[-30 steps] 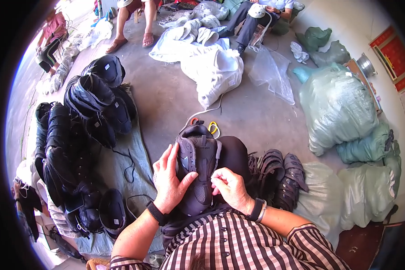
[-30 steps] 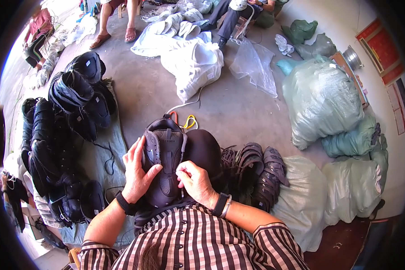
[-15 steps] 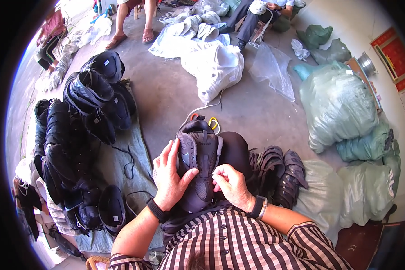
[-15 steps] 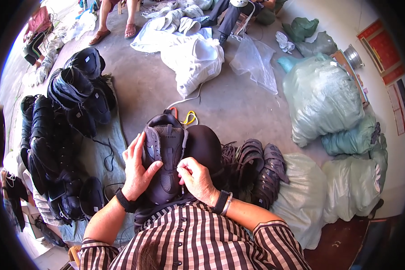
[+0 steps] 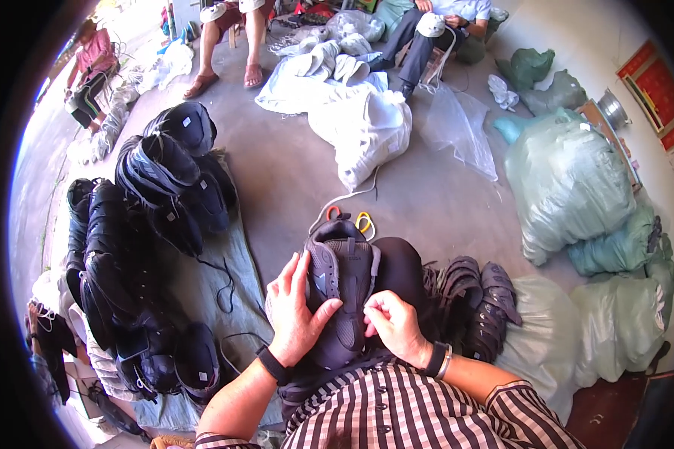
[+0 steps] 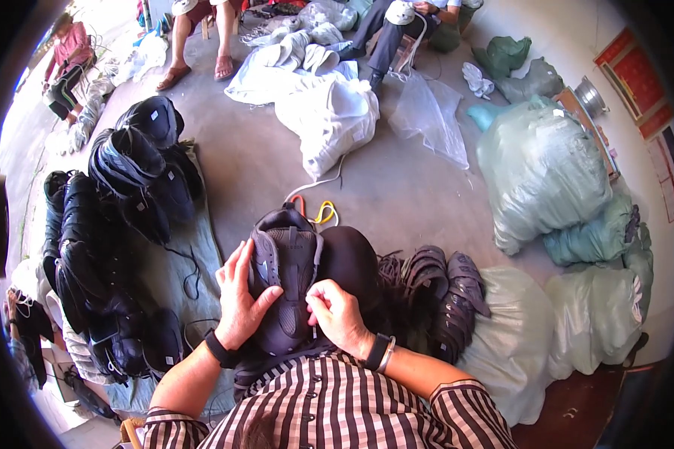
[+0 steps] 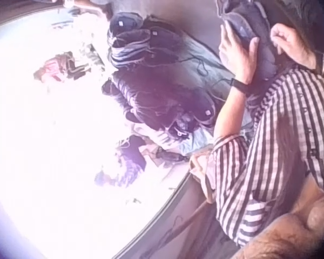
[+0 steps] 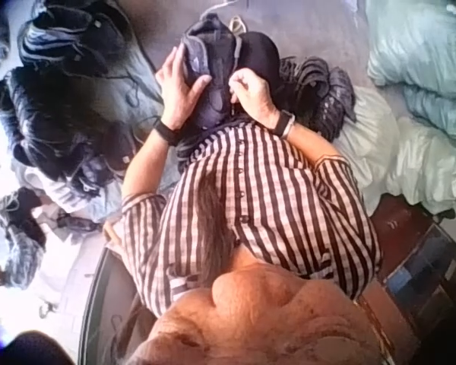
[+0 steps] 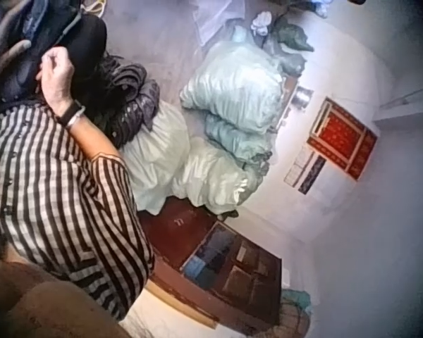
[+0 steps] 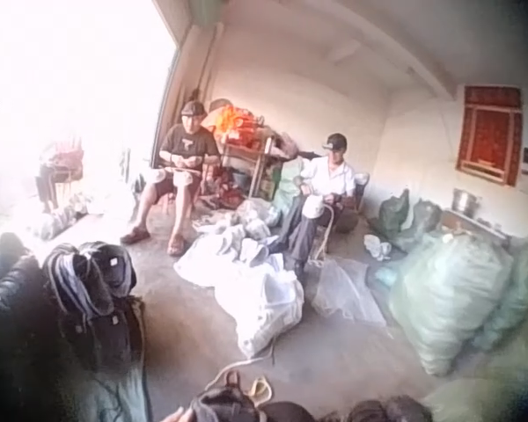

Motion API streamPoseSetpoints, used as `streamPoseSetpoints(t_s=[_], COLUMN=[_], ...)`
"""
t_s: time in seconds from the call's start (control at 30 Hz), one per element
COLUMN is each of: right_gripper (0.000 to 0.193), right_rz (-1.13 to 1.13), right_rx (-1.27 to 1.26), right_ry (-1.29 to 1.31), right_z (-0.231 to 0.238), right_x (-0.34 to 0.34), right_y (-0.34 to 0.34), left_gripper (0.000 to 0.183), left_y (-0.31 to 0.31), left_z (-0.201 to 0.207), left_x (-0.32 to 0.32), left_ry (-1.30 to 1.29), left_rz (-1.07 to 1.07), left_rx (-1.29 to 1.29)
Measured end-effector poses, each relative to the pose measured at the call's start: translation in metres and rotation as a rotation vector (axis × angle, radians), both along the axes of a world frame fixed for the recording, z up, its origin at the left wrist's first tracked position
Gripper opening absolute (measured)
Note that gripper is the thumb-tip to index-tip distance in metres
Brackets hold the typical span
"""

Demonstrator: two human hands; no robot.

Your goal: Insert laces into several pairs of black athletic shoes while seated in a workshop area.

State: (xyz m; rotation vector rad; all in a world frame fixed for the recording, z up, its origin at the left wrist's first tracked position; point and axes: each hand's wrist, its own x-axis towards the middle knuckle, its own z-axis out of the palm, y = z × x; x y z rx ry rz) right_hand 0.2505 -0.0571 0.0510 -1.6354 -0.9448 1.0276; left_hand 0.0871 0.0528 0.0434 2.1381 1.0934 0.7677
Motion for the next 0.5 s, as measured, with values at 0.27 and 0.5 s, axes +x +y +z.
streamPoseSetpoints(t_s=[0.27, 0.5], right_gripper=[0.007, 0.006], right_rz=[0.026, 0.005], right_rx=[0.003, 0.012], right_ry=[0.02, 0.003], right_z=[0.0058, 0.0032], right_x=[0.0013, -0.0007], right_y=[0.0035, 0.0042], left_gripper=[0.086, 0.086], left_y=[0.0036, 0.004], left_z=[0.0078, 0.0057], left_x=[0.0, -0.0002], left_ry=[-0.004, 0.014], left_rz=[0.005, 0.007], left_rx=[-0.015, -0.013])
